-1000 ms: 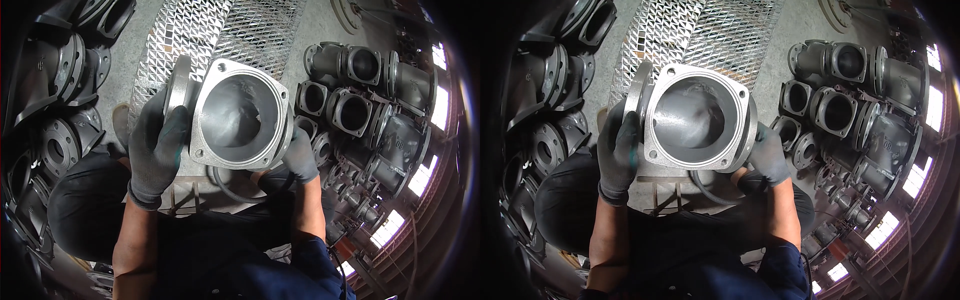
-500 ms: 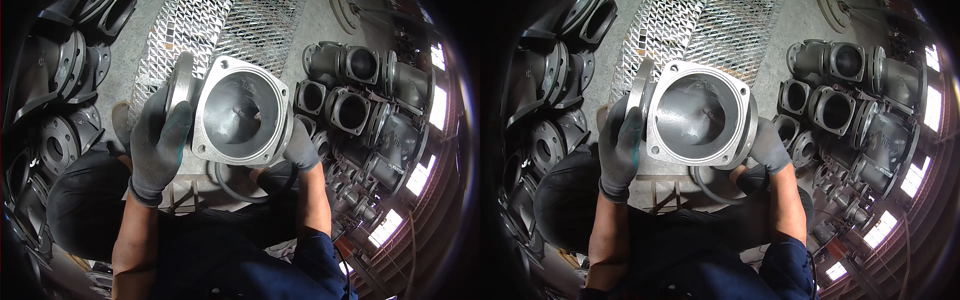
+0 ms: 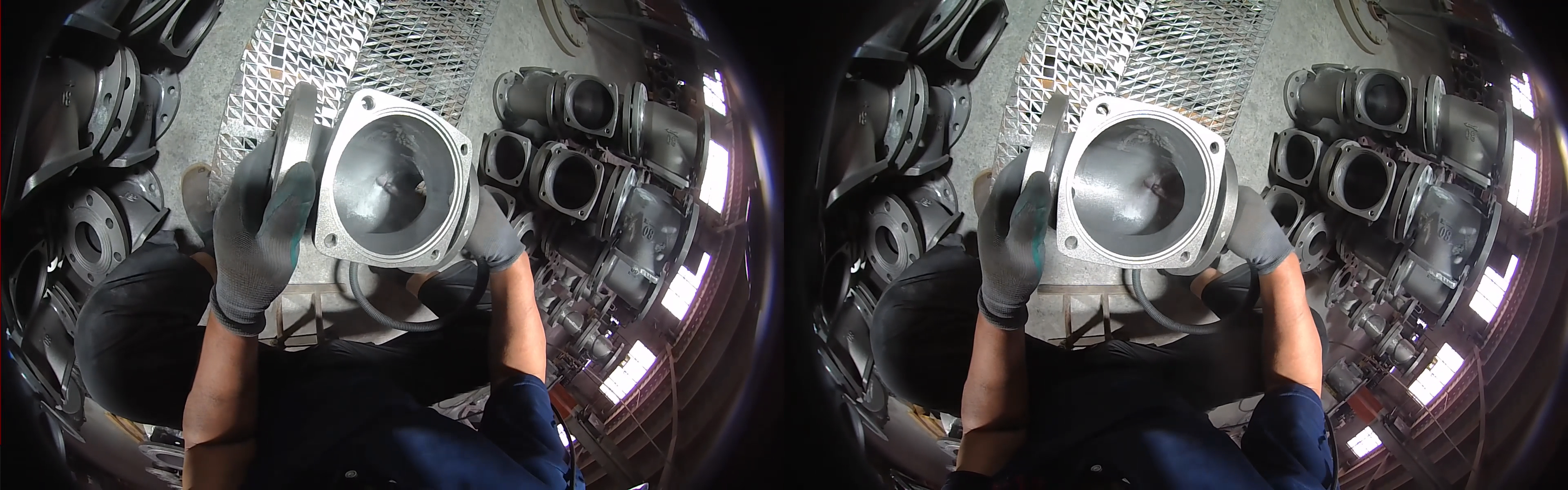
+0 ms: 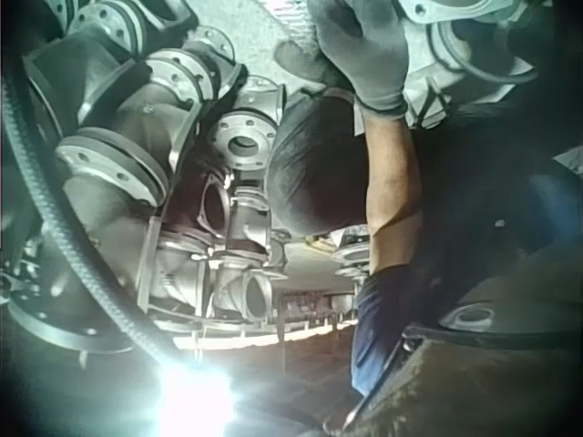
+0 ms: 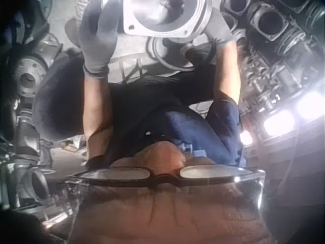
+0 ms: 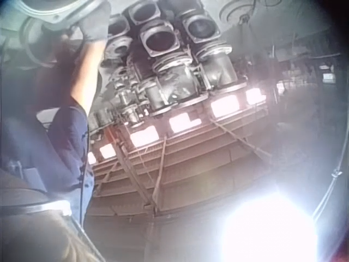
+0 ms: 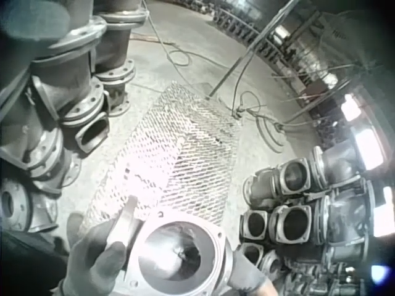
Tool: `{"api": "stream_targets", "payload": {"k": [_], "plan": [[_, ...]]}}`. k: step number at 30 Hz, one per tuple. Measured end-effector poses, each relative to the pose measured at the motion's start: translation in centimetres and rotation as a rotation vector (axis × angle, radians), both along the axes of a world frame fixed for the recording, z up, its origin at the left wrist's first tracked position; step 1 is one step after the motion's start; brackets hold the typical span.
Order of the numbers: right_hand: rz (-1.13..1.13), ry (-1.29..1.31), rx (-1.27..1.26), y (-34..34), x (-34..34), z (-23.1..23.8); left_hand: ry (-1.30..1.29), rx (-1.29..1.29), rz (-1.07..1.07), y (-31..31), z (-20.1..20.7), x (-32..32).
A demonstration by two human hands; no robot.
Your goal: The person uses a handheld grinder to smooth the edges and inner surfaces of cast metal valve bodies and their flanges.
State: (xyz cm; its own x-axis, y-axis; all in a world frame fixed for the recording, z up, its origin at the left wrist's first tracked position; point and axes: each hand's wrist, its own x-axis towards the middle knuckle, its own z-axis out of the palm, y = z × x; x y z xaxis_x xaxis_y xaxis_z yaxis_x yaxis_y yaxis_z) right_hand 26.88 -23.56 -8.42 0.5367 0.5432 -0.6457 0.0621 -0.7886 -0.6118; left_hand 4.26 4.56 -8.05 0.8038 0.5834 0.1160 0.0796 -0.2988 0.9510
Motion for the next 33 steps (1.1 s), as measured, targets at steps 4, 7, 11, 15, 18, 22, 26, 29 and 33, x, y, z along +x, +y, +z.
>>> {"api": "stream_targets", "payload": {"k": [4, 7, 11, 15, 18, 22, 26, 29, 33], "plan": [[0.016, 0.005, -0.009, -0.1, 0.2, 0.0, 0.084, -0.006, -0.047, 0.0, -0.1, -0.2], [0.059, -0.041, 0.024, 0.3, -0.1, 0.3, 0.014, -0.076, -0.008, -0.1, -0.2, 0.0], [0.038, 0.061, -0.074, 1.1, 0.3, 1.2, -0.013, 0.286, -0.061, 0.5, -0.8, -0.2], [0.094, -0.015, -0.059, 0.7, 0.8, 1.2, 0.0, 0.085, -0.038, -0.1, -0.7, -0.1], [0.097, 0.068, -0.112, 1.8, 1.5, 1.8, 0.031, -0.136, -0.013, -0.1, -0.5, -0.4], [0.107, 0.107, -0.179, 2.3, 1.4, 2.7, 0.035, 0.228, -0.062, 0.6, -0.7, -0.3], [-0.008, 0.127, -0.203, 3.0, 0.8, 3.4, 0.039, 0.188, -0.067, 0.3, -1.3, -1.0], [-0.058, -0.001, -0.112, 2.2, -0.2, 2.9, 0.059, 0.318, -0.102, 0.7, -1.0, -0.7], [0.12, -0.064, -0.072, 2.2, -1.5, 3.8, -0.017, 0.183, -0.054, 0.9, -1.1, -0.5]]}}
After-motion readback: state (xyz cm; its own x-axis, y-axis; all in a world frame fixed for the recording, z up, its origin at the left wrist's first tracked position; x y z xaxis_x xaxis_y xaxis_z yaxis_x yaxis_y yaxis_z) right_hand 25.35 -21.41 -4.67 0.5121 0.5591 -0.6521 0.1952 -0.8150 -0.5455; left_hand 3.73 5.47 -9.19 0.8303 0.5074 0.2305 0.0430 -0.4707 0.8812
